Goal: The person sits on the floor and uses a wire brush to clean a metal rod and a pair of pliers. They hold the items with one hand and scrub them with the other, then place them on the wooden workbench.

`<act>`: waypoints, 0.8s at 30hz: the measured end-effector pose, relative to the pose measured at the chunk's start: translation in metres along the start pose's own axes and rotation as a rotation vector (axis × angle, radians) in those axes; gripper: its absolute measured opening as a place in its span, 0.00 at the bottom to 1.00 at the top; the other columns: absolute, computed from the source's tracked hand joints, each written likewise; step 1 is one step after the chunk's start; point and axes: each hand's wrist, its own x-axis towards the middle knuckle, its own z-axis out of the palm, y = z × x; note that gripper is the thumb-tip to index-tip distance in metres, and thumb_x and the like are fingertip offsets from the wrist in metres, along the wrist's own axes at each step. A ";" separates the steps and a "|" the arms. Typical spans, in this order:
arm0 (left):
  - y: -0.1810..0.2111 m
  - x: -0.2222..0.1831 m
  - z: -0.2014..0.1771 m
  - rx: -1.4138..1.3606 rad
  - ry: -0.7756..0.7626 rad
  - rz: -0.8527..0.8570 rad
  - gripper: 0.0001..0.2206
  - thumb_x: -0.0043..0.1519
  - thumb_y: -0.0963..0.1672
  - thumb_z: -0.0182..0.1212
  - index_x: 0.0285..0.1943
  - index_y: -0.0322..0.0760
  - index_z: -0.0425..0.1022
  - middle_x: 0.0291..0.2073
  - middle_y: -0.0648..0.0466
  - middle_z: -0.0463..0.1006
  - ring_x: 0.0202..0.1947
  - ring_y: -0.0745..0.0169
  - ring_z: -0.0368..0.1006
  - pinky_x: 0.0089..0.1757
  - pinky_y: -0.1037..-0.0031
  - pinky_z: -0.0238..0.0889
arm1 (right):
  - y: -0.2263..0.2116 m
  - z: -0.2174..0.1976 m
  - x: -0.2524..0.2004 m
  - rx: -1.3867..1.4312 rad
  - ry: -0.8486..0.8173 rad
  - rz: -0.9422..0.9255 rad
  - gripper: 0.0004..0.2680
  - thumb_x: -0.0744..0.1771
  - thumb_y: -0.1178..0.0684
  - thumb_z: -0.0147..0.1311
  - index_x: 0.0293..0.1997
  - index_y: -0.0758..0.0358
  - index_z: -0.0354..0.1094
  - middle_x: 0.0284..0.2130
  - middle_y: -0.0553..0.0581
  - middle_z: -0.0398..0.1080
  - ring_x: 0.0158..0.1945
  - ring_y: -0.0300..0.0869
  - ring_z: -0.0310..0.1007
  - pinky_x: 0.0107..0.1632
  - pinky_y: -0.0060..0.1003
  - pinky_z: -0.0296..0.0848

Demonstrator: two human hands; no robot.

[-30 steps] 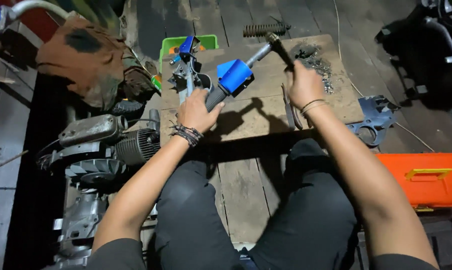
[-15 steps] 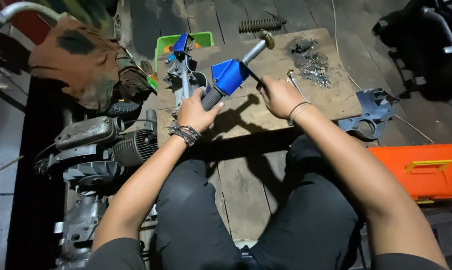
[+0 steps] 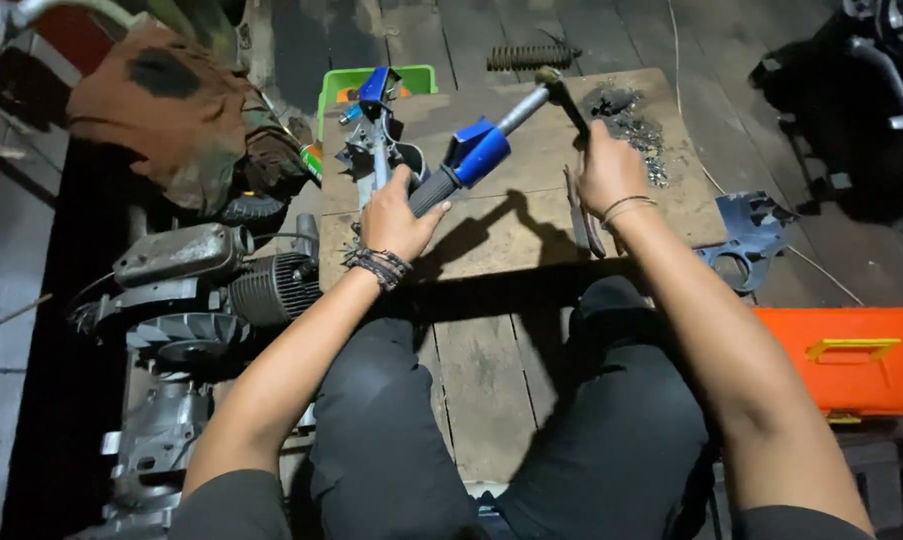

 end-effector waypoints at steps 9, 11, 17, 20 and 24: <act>-0.012 0.001 0.007 -0.026 0.036 -0.007 0.23 0.51 0.50 0.76 0.49 0.45 0.67 0.45 0.46 0.79 0.53 0.35 0.76 0.56 0.45 0.65 | -0.009 0.011 0.002 0.015 0.002 -0.009 0.10 0.70 0.51 0.49 0.52 0.65 0.60 0.36 0.76 0.75 0.45 0.71 0.77 0.47 0.64 0.76; -0.013 0.003 0.009 0.008 0.047 0.016 0.23 0.52 0.49 0.75 0.51 0.46 0.66 0.46 0.48 0.78 0.53 0.37 0.76 0.56 0.46 0.65 | -0.017 0.008 0.001 0.005 -0.014 0.018 0.10 0.69 0.50 0.50 0.52 0.63 0.60 0.37 0.74 0.75 0.46 0.70 0.77 0.48 0.63 0.76; -0.022 0.012 0.022 0.064 0.047 0.040 0.23 0.54 0.51 0.73 0.56 0.51 0.68 0.49 0.54 0.76 0.53 0.43 0.76 0.55 0.51 0.67 | -0.056 -0.024 -0.037 0.008 -0.159 -0.125 0.09 0.68 0.52 0.49 0.52 0.62 0.64 0.41 0.77 0.75 0.51 0.71 0.76 0.53 0.63 0.75; -0.020 0.009 0.021 0.075 0.050 0.046 0.22 0.53 0.51 0.74 0.54 0.48 0.73 0.48 0.53 0.76 0.53 0.44 0.76 0.54 0.52 0.68 | -0.021 -0.018 -0.016 -0.069 -0.064 -0.029 0.10 0.68 0.50 0.48 0.53 0.60 0.64 0.41 0.74 0.76 0.50 0.69 0.77 0.52 0.62 0.75; -0.004 0.003 0.018 0.078 -0.005 0.035 0.24 0.51 0.50 0.75 0.53 0.46 0.71 0.44 0.50 0.74 0.52 0.40 0.75 0.56 0.50 0.66 | -0.037 0.005 -0.026 0.064 -0.090 -0.141 0.09 0.68 0.54 0.48 0.51 0.64 0.67 0.40 0.76 0.76 0.49 0.70 0.76 0.53 0.63 0.74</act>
